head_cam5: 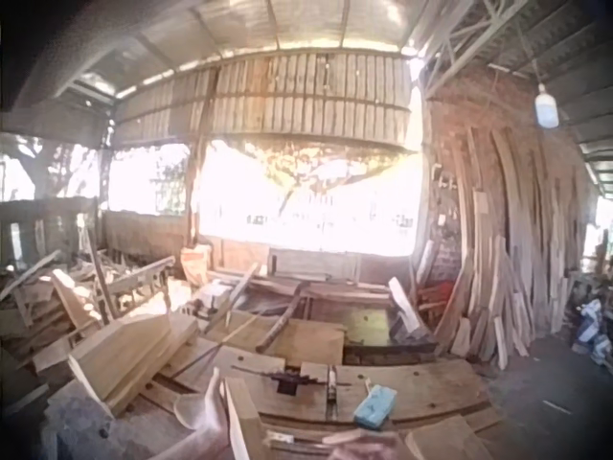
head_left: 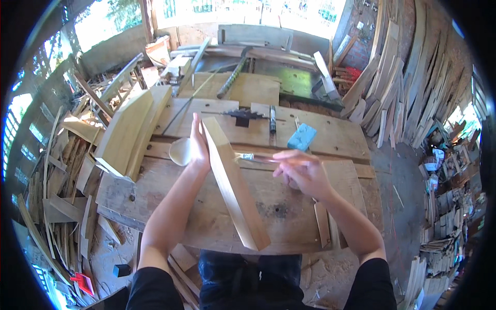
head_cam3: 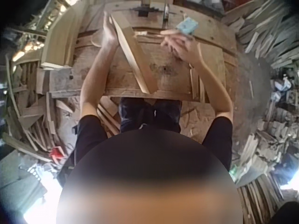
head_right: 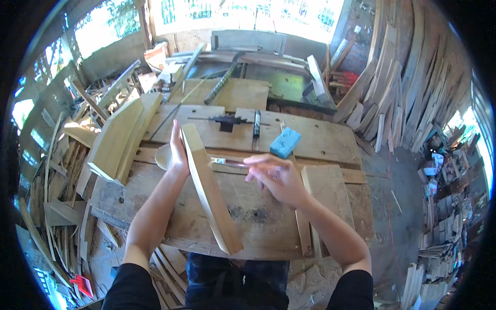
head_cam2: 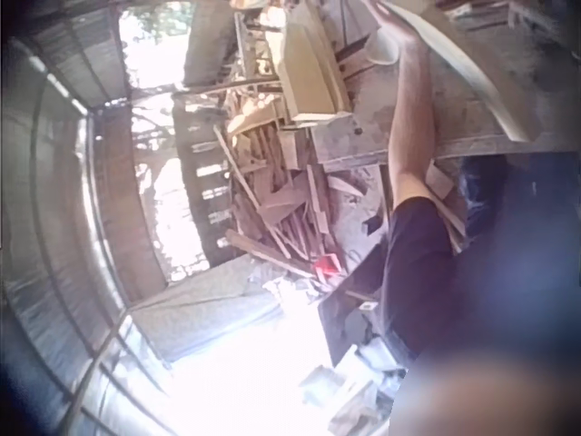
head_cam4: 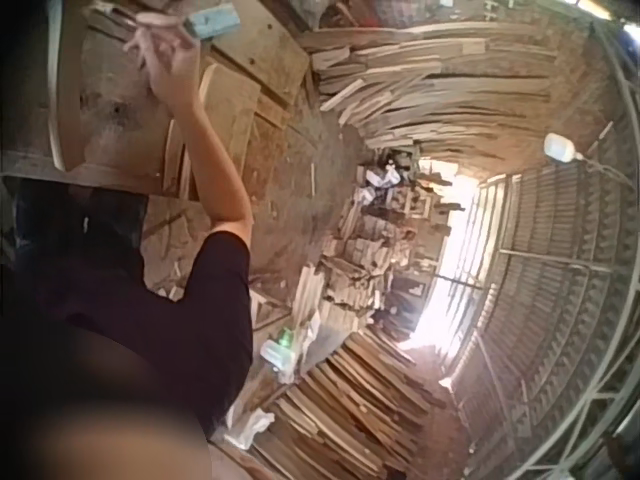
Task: Apply a clear finish or adhesive to a wooden board using a paintbrush.
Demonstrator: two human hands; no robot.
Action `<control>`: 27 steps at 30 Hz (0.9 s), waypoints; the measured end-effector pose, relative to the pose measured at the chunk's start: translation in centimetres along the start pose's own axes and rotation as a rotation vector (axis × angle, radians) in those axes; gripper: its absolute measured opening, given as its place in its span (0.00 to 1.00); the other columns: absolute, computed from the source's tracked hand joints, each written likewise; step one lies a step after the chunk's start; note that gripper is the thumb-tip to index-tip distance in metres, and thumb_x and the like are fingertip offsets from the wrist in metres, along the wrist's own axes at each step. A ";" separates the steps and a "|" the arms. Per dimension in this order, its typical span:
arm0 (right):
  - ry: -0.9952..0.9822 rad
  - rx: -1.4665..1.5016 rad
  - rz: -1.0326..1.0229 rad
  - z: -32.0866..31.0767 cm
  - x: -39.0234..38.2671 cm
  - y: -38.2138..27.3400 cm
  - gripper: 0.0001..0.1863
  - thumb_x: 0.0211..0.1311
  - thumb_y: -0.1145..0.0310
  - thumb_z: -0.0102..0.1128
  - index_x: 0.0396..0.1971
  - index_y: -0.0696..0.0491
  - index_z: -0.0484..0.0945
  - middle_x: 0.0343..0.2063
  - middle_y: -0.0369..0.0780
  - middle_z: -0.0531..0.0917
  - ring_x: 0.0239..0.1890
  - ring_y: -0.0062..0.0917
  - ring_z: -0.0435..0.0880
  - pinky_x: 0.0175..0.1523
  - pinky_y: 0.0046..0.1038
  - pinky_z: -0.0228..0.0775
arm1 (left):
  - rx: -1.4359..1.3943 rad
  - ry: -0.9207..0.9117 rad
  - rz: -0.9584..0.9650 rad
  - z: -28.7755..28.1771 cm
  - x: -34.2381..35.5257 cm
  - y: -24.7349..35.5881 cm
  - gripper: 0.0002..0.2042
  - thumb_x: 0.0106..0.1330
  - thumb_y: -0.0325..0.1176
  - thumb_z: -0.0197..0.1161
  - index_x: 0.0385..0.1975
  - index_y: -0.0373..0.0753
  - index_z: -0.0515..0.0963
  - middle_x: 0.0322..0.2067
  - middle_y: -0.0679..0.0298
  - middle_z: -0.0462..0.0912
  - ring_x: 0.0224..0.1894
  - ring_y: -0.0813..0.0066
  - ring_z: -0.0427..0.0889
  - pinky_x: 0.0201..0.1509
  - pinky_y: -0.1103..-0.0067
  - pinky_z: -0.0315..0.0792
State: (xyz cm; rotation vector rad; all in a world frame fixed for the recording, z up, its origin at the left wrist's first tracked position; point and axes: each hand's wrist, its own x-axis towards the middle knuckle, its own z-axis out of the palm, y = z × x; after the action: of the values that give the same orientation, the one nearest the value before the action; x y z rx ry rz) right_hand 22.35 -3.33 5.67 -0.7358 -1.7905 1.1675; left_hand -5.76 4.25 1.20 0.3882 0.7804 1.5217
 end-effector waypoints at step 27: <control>-0.433 0.390 0.309 0.3 -0.8 -0.4 0.15 0.78 0.63 0.50 0.52 0.56 0.78 0.35 0.42 0.88 0.34 0.20 0.86 0.33 0.20 0.74 | -0.045 -0.304 0.021 -2.0 0.9 -1.3 0.37 0.63 0.78 0.46 0.43 0.45 0.75 0.29 0.65 0.76 0.19 0.69 0.79 0.19 0.73 0.73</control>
State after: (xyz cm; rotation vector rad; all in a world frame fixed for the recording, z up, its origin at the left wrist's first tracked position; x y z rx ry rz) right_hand 22.39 -4.24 5.69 -0.5656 -1.7391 1.9373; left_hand -6.25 4.60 -1.34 0.5795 0.5040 1.4540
